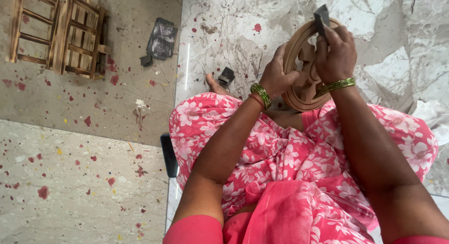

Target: The person sits on the floor holding a round wooden cutout with decorative openings on their lap and rubs a sanding block by hand over its surface and around the cut edges, turning the piece to reach different areas. A stack of similar wooden cutouts sits nearby on the floor.

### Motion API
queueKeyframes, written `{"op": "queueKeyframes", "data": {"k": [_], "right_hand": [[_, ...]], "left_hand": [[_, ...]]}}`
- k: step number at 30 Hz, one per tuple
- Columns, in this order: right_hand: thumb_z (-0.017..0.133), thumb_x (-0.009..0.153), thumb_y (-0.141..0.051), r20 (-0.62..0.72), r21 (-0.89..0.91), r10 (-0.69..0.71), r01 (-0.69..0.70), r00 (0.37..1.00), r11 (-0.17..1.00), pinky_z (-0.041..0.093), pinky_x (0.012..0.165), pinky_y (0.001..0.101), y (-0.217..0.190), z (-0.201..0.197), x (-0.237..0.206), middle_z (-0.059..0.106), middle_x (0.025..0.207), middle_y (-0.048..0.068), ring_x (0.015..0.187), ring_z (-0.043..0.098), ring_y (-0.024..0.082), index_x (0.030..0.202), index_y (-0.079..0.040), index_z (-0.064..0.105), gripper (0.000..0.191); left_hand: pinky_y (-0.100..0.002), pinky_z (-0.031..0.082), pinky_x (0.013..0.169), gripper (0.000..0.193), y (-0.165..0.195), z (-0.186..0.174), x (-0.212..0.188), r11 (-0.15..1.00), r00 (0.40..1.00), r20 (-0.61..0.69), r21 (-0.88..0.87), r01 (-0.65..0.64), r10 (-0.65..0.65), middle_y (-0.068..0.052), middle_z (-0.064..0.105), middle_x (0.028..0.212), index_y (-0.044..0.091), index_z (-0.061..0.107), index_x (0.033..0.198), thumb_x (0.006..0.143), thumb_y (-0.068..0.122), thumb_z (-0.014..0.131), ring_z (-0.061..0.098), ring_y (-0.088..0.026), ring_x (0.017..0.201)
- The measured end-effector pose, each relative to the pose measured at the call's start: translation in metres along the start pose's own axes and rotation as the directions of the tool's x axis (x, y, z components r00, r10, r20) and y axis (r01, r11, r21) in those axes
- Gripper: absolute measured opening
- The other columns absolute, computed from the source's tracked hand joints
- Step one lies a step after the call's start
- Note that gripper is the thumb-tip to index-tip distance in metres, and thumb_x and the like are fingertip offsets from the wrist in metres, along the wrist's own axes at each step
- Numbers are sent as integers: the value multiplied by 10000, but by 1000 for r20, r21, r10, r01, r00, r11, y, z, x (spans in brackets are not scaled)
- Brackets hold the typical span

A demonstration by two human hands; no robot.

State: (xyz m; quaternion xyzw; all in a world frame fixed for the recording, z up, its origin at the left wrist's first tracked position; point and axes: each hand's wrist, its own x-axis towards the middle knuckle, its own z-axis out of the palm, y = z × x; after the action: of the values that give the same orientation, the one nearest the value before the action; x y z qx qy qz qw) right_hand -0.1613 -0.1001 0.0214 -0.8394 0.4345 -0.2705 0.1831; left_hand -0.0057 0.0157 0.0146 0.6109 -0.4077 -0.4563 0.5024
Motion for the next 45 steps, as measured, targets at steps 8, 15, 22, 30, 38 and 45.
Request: {"op": "queueKeyframes", "data": {"k": [8,15,22,30,38,45], "right_hand": [[628,1085,-143,4,-65,-416,415,909,907,501,949,411,-23,-8,-12,648,1096,86,1042,593,267,1359,-82,728,297],[607,1079,-91,-61,-28,-103,102,993,994,536,875,405,0,2,-3,657,1210,135,1086,626,273,1313,-48,701,256],[616,1073,-97,-33,-41,-230,228,973,973,530,896,414,0,3,-3,652,1135,118,1038,611,272,1332,-54,711,279],[617,1094,-121,-16,-3,-228,228,974,974,501,877,446,-20,-3,-3,673,1093,113,988,603,270,1310,-90,757,259],[623,1107,-150,-14,51,-130,130,991,990,507,873,428,-13,-8,0,652,1104,107,1007,603,269,1354,-93,730,275],[634,1058,-103,-13,-94,-405,402,914,911,533,967,417,-16,-1,-9,645,1079,87,1041,604,248,1379,-134,741,340]], "left_hand": [[-341,570,916,759,-8,7,3,995,995,-66,63,-74,78,-117,697,1154,69,404,1466,784,120,732,707,-202,1035],[-326,594,832,840,-5,4,1,990,996,-10,112,90,-89,-96,736,994,110,352,1534,764,144,686,736,-185,881],[-335,600,843,823,-8,4,3,995,1000,-16,92,27,-26,-84,732,1000,117,361,1520,771,160,700,745,-202,899],[-325,596,795,824,-10,5,2,998,1000,-27,61,12,-10,-85,707,978,78,385,1495,759,148,749,722,-190,865],[-322,592,857,827,-7,6,3,1000,1000,-8,7,16,-16,-98,705,1064,102,331,1537,789,114,684,720,-199,929],[-346,588,909,746,-7,7,4,998,997,-32,19,-63,64,-107,708,1174,93,398,1454,801,137,757,733,-215,1035]]}}
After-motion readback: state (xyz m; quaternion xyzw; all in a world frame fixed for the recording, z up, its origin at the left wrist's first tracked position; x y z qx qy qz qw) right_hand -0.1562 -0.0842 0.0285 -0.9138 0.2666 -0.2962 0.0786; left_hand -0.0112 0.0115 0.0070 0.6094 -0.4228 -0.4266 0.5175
